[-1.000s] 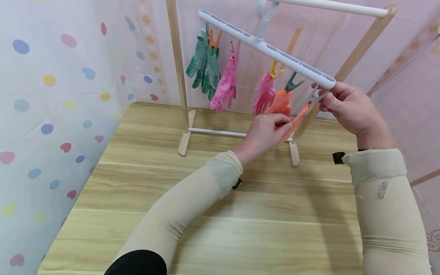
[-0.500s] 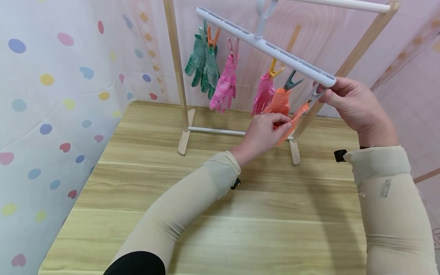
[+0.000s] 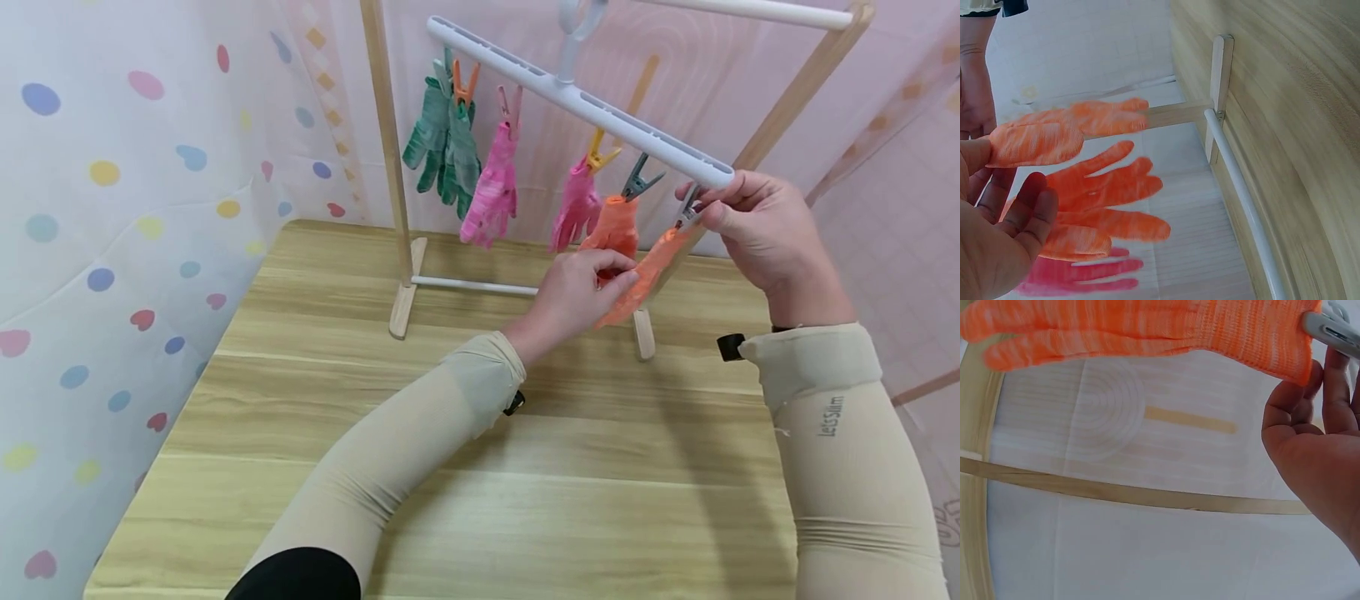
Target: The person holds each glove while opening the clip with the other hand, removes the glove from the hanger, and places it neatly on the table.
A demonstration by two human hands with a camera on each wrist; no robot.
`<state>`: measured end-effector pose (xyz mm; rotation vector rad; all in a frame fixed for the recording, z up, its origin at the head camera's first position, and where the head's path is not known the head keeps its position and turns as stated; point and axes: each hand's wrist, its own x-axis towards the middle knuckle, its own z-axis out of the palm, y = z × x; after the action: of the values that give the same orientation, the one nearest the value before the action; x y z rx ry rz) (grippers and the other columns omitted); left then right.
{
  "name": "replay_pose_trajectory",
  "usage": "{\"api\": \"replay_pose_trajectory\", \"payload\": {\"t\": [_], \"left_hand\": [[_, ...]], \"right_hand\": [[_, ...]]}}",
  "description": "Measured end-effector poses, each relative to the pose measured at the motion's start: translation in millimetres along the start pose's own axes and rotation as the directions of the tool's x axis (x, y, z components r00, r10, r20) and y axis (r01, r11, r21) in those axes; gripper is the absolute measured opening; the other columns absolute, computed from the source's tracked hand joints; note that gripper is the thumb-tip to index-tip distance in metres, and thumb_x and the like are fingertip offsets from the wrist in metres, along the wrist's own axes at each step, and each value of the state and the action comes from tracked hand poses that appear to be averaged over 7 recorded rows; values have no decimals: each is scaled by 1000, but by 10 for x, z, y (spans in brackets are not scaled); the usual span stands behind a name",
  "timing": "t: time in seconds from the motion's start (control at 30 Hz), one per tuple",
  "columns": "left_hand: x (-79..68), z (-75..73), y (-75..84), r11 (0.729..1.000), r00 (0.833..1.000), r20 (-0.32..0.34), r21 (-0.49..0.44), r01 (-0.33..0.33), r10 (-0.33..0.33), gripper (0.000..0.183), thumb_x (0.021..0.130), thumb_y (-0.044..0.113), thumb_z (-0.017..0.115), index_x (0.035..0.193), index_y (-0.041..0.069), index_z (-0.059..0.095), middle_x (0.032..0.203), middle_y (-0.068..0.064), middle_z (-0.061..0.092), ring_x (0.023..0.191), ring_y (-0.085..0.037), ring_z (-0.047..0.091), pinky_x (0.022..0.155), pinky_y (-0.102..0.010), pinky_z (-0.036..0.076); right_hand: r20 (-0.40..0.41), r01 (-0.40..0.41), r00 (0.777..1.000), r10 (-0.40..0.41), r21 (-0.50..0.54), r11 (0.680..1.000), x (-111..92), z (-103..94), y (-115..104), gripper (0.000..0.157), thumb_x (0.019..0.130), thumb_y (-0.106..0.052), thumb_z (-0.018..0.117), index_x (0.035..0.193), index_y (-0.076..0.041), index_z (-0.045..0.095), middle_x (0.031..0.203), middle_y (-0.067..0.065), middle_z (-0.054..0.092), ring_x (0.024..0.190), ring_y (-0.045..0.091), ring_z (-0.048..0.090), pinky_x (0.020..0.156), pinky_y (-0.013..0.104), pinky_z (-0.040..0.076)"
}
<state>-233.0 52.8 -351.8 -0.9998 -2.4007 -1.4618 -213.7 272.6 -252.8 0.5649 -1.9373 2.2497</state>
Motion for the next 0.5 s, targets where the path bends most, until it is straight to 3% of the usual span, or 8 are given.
{"api": "replay_pose_trajectory", "payload": {"t": [0.27, 0.5], "left_hand": [[-42, 38, 14, 1000, 1000, -22, 8, 1, -1, 23, 104, 25, 73, 121, 11, 80, 111, -3, 82, 91, -12, 70, 81, -16, 54], [-147, 51, -9, 995, 998, 7, -71, 65, -65, 21, 105, 25, 71, 118, 11, 80, 105, -2, 80, 90, -10, 69, 77, -16, 54]], "right_hand": [[11, 5, 1000, -7, 158, 987, 18, 30, 21, 50, 86, 3, 81, 129, -1, 56, 91, 14, 81, 91, 23, 77, 92, 28, 58], [-21, 67, 998, -65, 156, 985, 5, 95, 25, 55, 81, 2, 86, 128, -3, 57, 88, 14, 81, 88, 23, 77, 95, 30, 56]]}}
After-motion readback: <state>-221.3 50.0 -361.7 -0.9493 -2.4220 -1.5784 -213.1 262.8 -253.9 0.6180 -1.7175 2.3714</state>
